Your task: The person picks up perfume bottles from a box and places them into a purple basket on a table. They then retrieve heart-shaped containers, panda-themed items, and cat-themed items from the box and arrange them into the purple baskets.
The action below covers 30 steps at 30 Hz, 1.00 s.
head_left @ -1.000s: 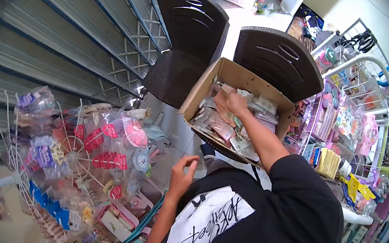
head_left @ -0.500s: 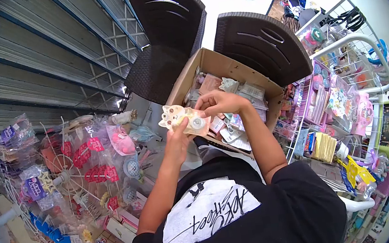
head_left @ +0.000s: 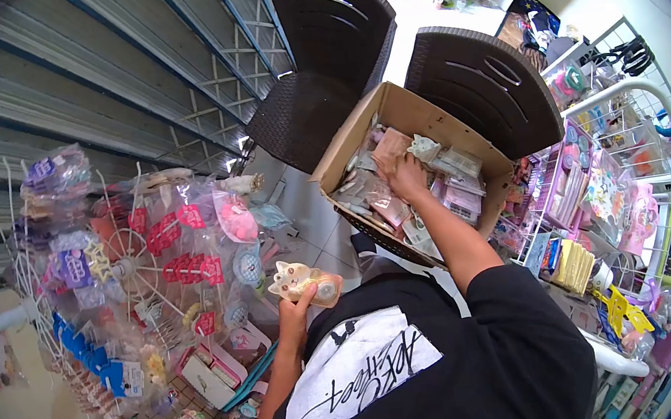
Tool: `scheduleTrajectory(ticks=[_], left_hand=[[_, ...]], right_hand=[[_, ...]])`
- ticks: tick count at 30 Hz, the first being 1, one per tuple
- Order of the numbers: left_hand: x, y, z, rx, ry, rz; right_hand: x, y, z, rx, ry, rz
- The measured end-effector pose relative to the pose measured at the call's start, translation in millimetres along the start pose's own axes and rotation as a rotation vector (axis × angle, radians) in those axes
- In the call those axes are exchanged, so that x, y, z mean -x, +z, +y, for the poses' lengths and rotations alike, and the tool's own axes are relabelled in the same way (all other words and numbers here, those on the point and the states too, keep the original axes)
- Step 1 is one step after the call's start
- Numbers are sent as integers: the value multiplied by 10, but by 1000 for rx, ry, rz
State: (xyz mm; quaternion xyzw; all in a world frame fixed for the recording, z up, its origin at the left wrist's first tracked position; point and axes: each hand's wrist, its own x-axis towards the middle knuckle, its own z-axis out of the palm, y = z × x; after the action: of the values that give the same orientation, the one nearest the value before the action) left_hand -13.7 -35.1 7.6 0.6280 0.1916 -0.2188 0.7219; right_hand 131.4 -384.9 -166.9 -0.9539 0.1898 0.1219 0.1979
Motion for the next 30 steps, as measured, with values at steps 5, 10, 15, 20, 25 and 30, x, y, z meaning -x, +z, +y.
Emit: scheduleTrajectory(ticks=[5,10,15,20,25,30], left_hand=[[151,-148,-146,57,55,78],[369,-380,-205,120,95,93],[545,-574,-341,76,88,-47],[692,-636,-540,39,71,-204],[941,-470,-566,288,-18,-558],[1225,4,-677,445,-137,-718]], right_hand=[[33,-131,-36,60,-123,65],[-347,-49,180,227,-342,-25],[159,-420,17,134,-179,217],[1142,-951,-436,-98,-224,436],[2751,-996,-646,-545,-508,467],[4173,-677,-463,-407,-732,323]])
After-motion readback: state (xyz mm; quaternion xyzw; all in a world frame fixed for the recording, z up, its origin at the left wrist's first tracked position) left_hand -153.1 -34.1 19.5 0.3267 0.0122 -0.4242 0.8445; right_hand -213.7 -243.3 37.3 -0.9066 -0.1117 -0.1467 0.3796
